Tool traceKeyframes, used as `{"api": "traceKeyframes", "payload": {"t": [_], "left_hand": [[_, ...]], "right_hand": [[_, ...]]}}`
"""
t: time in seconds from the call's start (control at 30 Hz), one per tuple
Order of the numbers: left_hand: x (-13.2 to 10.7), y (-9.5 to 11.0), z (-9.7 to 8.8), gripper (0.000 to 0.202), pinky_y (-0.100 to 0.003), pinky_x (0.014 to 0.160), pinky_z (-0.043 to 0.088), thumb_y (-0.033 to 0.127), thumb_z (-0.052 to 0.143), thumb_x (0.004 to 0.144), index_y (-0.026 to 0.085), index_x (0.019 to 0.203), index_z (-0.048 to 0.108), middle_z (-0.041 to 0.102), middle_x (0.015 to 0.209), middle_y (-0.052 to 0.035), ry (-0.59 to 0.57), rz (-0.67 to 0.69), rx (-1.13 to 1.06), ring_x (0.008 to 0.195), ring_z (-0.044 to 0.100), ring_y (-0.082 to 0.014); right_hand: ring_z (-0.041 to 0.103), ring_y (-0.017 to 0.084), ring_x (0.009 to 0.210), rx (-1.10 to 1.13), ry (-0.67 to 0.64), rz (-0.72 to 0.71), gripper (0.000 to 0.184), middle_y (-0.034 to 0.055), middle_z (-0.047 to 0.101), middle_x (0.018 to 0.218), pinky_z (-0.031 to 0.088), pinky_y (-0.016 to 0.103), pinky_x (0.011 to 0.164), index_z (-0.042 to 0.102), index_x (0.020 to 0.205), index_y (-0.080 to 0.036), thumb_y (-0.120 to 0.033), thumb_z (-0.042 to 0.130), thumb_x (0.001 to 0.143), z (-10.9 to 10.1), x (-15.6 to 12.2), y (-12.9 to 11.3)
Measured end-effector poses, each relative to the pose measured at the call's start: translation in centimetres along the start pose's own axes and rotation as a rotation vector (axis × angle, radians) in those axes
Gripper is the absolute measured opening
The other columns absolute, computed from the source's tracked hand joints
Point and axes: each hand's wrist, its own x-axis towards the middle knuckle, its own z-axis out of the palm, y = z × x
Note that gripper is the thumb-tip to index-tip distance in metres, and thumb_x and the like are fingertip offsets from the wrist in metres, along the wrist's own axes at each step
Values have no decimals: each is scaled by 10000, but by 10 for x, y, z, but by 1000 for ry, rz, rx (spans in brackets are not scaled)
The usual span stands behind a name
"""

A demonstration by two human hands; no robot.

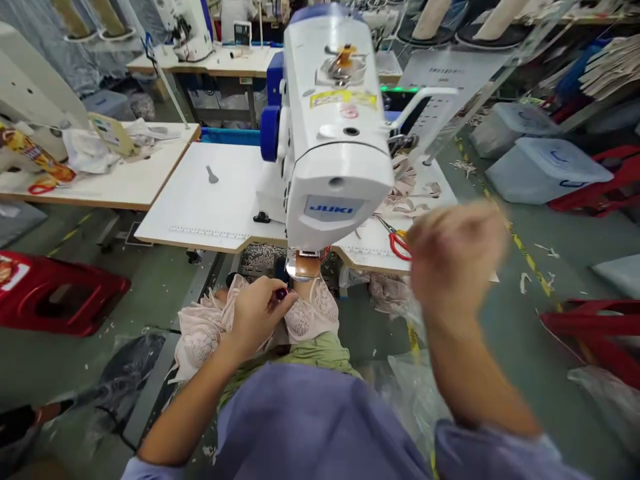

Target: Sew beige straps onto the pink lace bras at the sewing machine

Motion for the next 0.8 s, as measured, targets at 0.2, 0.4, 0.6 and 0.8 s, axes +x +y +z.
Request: {"api": "traceKeyframes", "payload": {"t": [0.2,0.4,0.6,0.8], "left_hand": [[-14,9,22,156,-273,600,406,310,609,970,156,946,617,626,713,-17,14,258,127,656,576,-160],[-22,11,32,124,-302,616,417,217,527,971,157,1025,622,625,797,-49,-251,128,126,731,575,-205],[-29,1,21,273,-327,844,534,235,475,975,209,1245,515,618,1119,-76,-410,-482,-635,928,627,-175],[-36,-4,39,398,-440,1183,369,320,461,1014,219,1398,479,544,1441,-107,-318,-612,-873,1346,511,-231]], "right_hand": [[580,147,728,252,-409,890,542,20,633,877,482,280,648,625,1093,-237,-663,724,772,16,-170,49],[598,138,740,324,-199,1088,270,-1,638,816,498,247,632,656,939,-220,-429,757,802,33,-170,63],[654,173,805,248,-159,1033,219,14,710,880,555,318,756,740,945,-264,-408,778,784,15,-184,75],[658,198,961,180,-229,930,169,28,721,998,540,338,867,771,929,-275,-369,789,790,18,-183,76]]}}
